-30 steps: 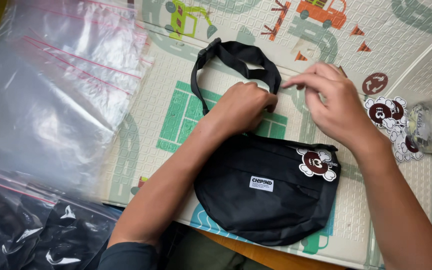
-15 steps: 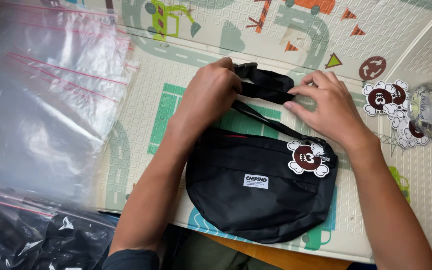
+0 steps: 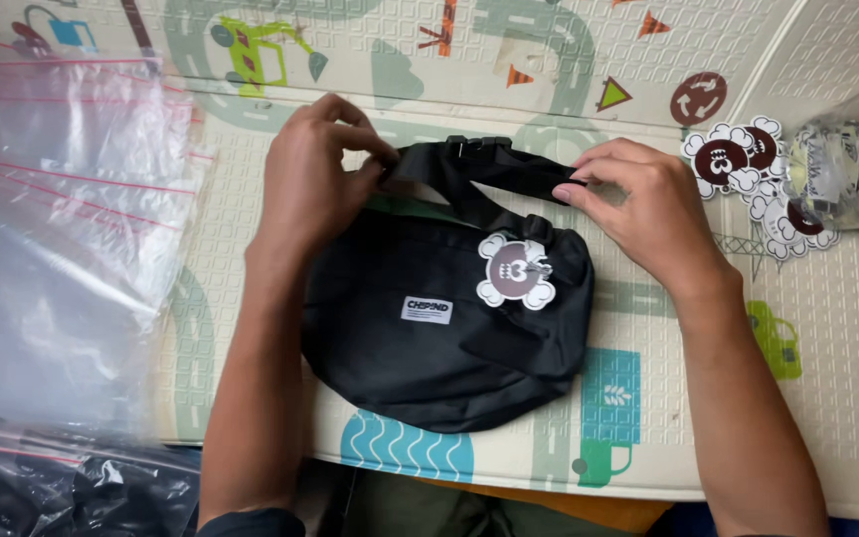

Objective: The person places a black fanny pack into a clear plastic bag and seals it. They then take another black fanny pack and use a white toothbrush to scrub the exterior fabric and zipper areas.

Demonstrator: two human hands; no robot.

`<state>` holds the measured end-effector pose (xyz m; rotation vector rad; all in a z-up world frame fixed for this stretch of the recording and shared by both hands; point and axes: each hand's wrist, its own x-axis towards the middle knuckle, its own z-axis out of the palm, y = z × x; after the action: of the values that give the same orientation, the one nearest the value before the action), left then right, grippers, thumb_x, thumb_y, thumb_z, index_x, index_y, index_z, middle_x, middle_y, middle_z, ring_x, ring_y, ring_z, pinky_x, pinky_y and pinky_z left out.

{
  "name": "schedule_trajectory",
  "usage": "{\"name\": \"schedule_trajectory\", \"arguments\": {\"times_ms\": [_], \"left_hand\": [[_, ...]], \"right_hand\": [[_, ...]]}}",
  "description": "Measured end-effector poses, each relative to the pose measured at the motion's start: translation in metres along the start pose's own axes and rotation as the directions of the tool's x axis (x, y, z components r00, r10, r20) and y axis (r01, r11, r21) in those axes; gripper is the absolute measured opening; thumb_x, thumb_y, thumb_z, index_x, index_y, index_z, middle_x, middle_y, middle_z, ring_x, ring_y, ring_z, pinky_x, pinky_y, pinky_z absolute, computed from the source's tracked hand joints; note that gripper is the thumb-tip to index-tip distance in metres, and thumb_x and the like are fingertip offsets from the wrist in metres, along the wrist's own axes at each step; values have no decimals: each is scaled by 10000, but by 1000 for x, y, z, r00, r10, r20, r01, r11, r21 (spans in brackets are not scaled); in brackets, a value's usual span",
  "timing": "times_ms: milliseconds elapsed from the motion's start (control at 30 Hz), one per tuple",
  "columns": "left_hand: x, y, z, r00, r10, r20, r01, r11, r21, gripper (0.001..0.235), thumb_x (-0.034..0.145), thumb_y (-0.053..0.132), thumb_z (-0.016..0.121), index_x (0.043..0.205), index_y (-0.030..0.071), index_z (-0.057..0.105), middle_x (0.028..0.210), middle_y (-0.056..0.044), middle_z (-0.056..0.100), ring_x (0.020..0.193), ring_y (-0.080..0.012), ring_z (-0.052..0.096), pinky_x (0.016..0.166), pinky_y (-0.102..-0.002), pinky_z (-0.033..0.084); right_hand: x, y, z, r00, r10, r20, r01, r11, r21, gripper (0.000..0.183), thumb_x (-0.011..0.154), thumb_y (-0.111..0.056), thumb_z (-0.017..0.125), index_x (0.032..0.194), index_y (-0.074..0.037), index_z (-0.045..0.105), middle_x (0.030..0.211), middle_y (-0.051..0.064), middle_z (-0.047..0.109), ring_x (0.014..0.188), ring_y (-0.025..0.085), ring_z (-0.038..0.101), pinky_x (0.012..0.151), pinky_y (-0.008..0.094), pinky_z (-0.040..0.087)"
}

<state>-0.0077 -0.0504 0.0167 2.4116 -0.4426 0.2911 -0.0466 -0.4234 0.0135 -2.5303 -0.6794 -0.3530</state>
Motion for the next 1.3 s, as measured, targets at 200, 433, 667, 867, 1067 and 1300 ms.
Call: {"name": "schedule_trajectory", "arguments": {"times_ms": [200,433,667,867,1067,1300], "left_hand": [[-2,-7,-3,964,232,127,-229,973,-36,256,1011,81,702,1114,209,898,1349,-60,741,1102,-319,619,953,-542,465],[-3,10,-4,959,221,177,-221,975,-17,290,1063,408,739,1136,199,926,1489,-107,668,1321,-373,541,1026,-571,432],[-2,4,-5,896,334,292,-311,943,-122,534,834,527,1005,1305,299,903,1796,-146,424,1619,-445,392,1269,-643,352],[-4,-13,5,904,336,266,-336,941,-47,95,976,317,928,1061,275,936,1699,-94,584,1589,-454,453,1216,-608,395],[-4,-16,3,940,295,172,-314,944,96,348,868,459,1024,860,152,861,1494,-78,747,1435,-399,547,1074,-588,439],[-2,-2,2,933,293,211,-294,955,-24,105,922,251,972,938,213,876,1530,-51,694,1422,-364,547,1116,-563,442]], "right_hand": [[-2,-7,18,999,-43,-32,46,990,130,137,1050,-35,905,1153,18,832,1174,143,796,1072,289,766,967,409,601],[3,-30,13,999,34,-41,-25,978,208,271,1168,-153,739,1367,23,790,1522,243,669,1396,404,692,1138,489,608],[1,-48,19,983,-178,53,172,980,98,389,936,-260,980,1244,-82,821,1212,108,720,1158,303,666,1021,450,532],[-4,-41,24,981,-194,20,195,971,-141,255,973,-328,966,1135,-158,868,1263,32,788,1261,308,637,1016,486,435],[-5,-28,30,987,-159,-3,158,983,-92,164,1000,-235,958,1023,-143,824,1196,31,742,1175,284,672,1005,456,427],[4,-45,23,994,-93,-63,92,996,-22,721,872,-214,1050,1466,-64,670,1577,248,495,1509,443,531,1266,572,547]]}}
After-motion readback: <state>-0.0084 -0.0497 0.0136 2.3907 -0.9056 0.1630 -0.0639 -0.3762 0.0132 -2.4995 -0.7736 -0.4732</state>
